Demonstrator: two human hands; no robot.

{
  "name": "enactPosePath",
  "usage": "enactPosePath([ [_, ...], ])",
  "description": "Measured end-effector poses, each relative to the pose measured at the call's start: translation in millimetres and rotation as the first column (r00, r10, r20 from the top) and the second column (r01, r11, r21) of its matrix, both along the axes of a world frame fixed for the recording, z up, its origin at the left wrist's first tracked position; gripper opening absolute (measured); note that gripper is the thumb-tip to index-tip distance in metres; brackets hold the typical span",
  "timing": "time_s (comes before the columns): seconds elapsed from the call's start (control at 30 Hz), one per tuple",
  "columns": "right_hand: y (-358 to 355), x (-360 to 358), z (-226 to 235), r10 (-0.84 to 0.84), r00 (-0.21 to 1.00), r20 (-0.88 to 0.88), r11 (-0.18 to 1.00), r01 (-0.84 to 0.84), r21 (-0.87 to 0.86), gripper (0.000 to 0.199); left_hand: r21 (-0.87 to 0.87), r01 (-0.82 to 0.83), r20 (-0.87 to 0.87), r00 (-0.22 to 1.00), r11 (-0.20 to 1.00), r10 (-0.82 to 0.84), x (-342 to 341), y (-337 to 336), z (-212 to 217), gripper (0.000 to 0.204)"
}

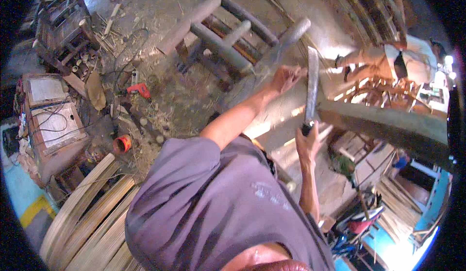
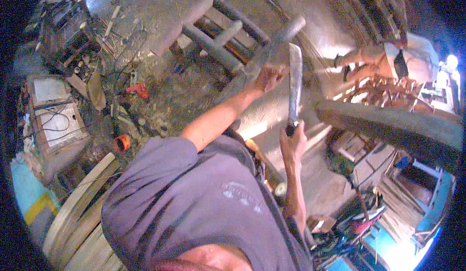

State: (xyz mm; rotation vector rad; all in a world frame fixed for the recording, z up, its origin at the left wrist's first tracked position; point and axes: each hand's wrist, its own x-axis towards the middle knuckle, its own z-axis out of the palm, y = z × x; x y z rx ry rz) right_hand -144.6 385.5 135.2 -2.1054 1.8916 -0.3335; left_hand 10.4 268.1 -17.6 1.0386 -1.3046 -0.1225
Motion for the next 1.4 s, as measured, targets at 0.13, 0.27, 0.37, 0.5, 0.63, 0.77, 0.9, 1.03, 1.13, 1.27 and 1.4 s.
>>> enactPosePath([
  [0.13,-21.3,-40.9,32.4,0.126,0.932,0.340,0.891,0.045,-0.452,0.033,0.216,0.138,-0.063,0.990,0.967,-0.127,-1.8,1.3,3.6,0.028],
  [0.27,-22.9,-36.2,29.4,0.206,0.662,0.721,0.853,0.240,-0.463,0.035,0.323,0.006,0.108,0.993,0.947,-0.043,-1.7,1.5,-1.5,0.021],
  [0.37,-3.3,-16.0,-5.1,0.000,0.953,0.303,0.980,0.060,-0.190,0.034,0.276,0.075,0.027,0.996,0.958,-0.086,-1.8,-0.4,-5.0,0.026],
  [0.5,13.7,-16.6,-17.5,-0.156,0.963,0.221,0.967,0.194,-0.162,0.027,0.241,0.111,-0.058,0.993,0.964,-0.100,-5.0,2.0,-5.7,0.023],
  [0.63,15.2,-15.9,-17.7,-0.133,0.987,0.087,0.986,0.123,0.111,0.030,0.207,0.067,0.066,0.994,0.976,-0.082,0.4,2.4,-4.2,0.020],
  [0.77,3.4,-8.3,-45.9,-0.139,0.960,0.244,0.981,0.100,0.165,0.030,0.554,0.054,0.117,0.983,0.831,-0.141,11.0,11.8,9.4,0.025],
  [0.9,-43.9,-8.5,-91.0,0.003,0.844,0.536,1.000,-0.009,0.009,0.040,0.415,0.006,0.055,0.998,0.910,-0.032,19.2,35.0,37.5,0.031],
  [1.03,-94.2,-2.4,-150.0,-0.167,0.847,0.505,0.960,0.022,0.280,0.033,0.488,0.180,-0.026,0.981,0.854,-0.192,29.1,56.7,58.6,0.028],
  [1.13,-116.7,13.7,-212.3,-0.350,0.679,0.645,0.842,-0.074,0.535,0.033,0.541,0.123,0.009,0.988,0.832,-0.152,28.5,65.0,61.8,0.023],
  [1.27,-125.1,26.7,-281.3,-0.340,0.713,0.613,0.761,-0.174,0.625,0.039,0.614,0.020,0.008,0.999,0.789,-0.032,16.5,68.7,60.1,0.017],
  [1.4,-124.2,39.8,-310.1,-0.282,0.690,0.666,0.825,-0.180,0.536,0.052,0.624,-0.020,0.001,1.000,0.781,0.025,11.9,69.7,63.2,0.019],
])
